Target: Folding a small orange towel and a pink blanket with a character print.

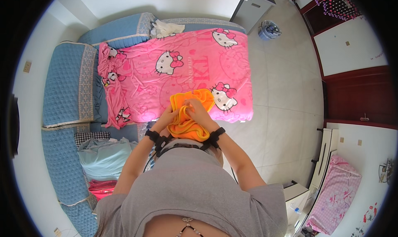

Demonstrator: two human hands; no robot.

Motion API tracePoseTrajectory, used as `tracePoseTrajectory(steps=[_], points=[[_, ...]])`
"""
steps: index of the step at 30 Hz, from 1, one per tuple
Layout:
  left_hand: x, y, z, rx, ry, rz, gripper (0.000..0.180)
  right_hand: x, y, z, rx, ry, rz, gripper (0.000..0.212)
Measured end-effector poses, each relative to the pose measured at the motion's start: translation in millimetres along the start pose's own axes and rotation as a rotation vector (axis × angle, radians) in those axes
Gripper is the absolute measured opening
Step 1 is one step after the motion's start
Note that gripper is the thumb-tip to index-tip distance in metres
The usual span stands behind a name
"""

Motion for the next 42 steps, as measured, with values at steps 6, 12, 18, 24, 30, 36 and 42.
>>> tracePoseTrajectory(steps=[6, 12, 18, 24, 30, 36, 42], points=[[13, 7, 42, -0.289, 0.373, 0.205, 0.045, -1, -3, -1, -0.157, 0.099, 0.147, 0.015], [15, 6, 69, -0.377, 0.367, 0.309, 0.030, -7, -16, 2, -0.476, 0.295, 0.283, 0.019], [14, 4, 83, -0.498, 0.630, 0.456, 0.024, -16, -22, 10, -0.409, 0.232, 0.244, 0.018], [8, 9, 79, 0.027, 0.329, 0.116, 0.018, -19, -40, -19, -0.459, 0.162, 0.283, 0.023], [4, -17, 57, 0.148, 0.151, 0.250, 0.025, -13, -36, -7, -0.397, 0.191, 0.376, 0.019], [9, 3, 71, -0.129, 0.335, 0.229, 0.024, -18, -33, -20, -0.341, 0.187, 0.394, 0.019], [16, 11, 81, -0.200, 0.340, 0.209, 0.023, -20, -30, -18, -0.360, 0.192, 0.314, 0.022]])
Point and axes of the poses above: each hand's wrist, its own x-axis away from the middle knuckle, its own y-axis out of the palm, z = x × y, the point moved 5 cm from there along -x, towards the middle knuckle, and after that the axes turned 5 degrees about -x, right-handed, at the moved point
